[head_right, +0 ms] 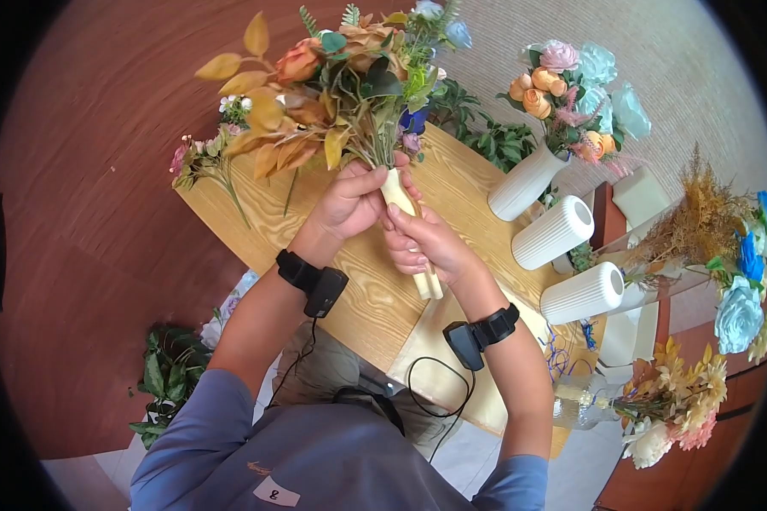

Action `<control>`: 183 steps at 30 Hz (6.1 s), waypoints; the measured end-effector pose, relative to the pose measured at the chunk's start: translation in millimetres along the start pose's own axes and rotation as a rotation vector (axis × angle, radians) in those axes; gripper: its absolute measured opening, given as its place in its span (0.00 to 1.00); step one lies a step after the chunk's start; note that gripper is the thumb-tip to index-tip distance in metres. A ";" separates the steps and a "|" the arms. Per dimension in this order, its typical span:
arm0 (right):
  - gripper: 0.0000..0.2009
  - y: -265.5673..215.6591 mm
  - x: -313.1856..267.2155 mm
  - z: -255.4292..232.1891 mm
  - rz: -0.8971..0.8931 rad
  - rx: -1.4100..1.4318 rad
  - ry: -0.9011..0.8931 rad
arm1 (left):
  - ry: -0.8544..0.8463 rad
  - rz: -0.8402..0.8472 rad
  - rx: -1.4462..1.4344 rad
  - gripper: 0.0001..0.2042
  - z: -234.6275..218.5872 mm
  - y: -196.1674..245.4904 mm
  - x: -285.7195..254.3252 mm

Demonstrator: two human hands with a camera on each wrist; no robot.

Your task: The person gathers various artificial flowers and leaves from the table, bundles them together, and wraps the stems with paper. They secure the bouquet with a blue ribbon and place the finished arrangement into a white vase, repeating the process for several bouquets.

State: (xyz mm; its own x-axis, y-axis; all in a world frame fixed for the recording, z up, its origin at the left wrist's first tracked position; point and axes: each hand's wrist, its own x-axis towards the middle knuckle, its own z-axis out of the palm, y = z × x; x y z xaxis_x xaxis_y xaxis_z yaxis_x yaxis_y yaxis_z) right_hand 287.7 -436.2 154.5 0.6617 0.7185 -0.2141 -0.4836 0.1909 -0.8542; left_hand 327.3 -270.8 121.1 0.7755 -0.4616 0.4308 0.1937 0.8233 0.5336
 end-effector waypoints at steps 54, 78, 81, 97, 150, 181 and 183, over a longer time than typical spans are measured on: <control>0.22 44.7 -48.2 -31.7 -0.539 -1.013 0.759 | 0.150 0.099 0.330 0.12 24.4 -95.5 -0.4; 0.12 -22.2 -259.8 -103.1 0.064 -1.430 0.970 | 0.374 0.096 0.383 0.19 47.2 -60.3 12.1; 0.17 12.7 -267.5 -113.8 0.357 -1.582 0.933 | 0.397 0.085 0.387 0.18 49.2 -61.0 10.4; 0.11 -24.1 -295.9 -95.0 -0.144 -0.914 1.103 | 0.402 0.055 0.294 0.17 34.0 -69.3 3.7; 0.07 -8.2 -303.3 -116.4 0.072 -0.913 1.244 | 0.382 -0.010 0.238 0.16 25.6 -74.0 -0.8; 0.08 7.7 -225.3 -68.5 -0.284 -0.884 1.059 | 0.343 -0.119 0.391 0.12 49.4 -69.8 -6.2; 0.08 4.3 -212.4 -65.6 -0.360 -0.833 0.989 | 0.336 -0.146 0.378 0.11 51.4 -68.0 -3.8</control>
State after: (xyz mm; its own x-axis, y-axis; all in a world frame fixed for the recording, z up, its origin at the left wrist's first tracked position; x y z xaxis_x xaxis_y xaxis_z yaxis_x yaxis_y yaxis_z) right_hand 182.7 -631.9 165.2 0.9818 -0.1346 0.1338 0.0599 -0.4494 -0.8913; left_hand 280.2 -342.0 120.6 0.9184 -0.3805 0.1081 0.1322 0.5528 0.8227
